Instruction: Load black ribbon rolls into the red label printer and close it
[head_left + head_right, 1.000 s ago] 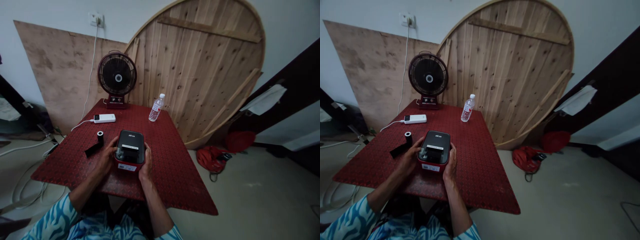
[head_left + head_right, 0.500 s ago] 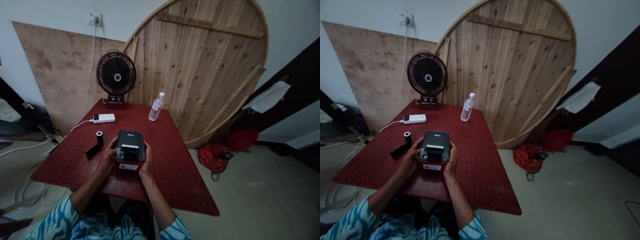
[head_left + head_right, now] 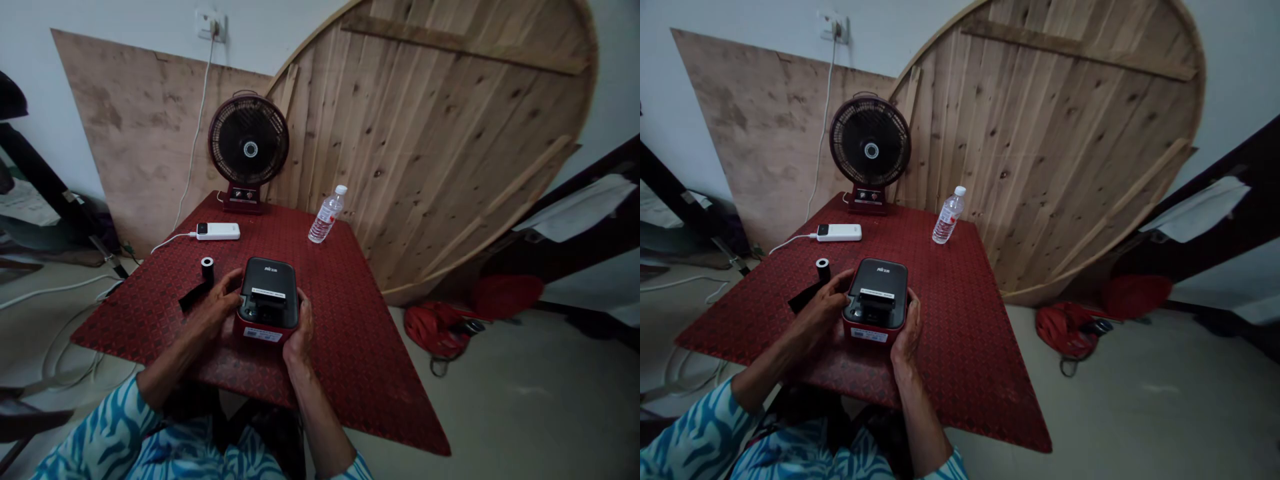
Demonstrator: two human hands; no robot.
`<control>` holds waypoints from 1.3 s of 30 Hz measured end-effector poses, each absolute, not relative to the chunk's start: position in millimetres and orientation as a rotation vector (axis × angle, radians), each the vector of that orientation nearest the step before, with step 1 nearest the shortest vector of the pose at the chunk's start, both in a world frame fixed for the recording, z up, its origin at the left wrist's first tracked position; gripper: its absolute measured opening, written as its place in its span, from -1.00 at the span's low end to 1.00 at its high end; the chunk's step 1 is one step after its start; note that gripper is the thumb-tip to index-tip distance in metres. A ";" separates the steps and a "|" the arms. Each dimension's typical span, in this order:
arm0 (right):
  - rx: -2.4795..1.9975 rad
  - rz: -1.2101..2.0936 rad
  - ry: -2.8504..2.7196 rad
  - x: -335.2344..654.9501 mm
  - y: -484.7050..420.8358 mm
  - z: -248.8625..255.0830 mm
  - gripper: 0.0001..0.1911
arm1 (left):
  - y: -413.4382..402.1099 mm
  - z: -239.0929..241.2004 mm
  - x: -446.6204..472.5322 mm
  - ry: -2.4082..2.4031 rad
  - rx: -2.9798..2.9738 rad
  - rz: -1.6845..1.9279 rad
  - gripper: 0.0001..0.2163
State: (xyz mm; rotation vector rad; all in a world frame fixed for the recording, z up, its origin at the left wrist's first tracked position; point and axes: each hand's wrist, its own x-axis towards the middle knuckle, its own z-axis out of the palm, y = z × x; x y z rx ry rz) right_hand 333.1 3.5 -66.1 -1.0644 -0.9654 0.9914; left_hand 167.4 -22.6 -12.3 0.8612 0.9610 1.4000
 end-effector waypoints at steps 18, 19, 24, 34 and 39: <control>-1.085 0.973 -0.904 334.9 6.3 -79.6 -0.44 | -6.1 5.6 146.5 1.452 1.788 1.229 -0.64; -1.080 0.983 -0.898 335.1 6.7 -80.0 -0.44 | 1.3 9.4 144.5 1.491 1.950 1.116 -0.66; -1.067 0.992 -0.913 336.1 7.6 -78.9 -0.47 | 28.4 27.0 149.9 1.678 2.424 0.458 -0.54; -1.059 1.054 -0.892 335.6 3.4 -65.5 -0.52 | 38.0 59.5 182.8 1.620 2.456 0.025 -0.63; -1.033 1.079 -0.866 335.1 3.2 -62.5 -0.53 | 42.7 59.0 197.4 1.720 2.508 -0.148 -0.73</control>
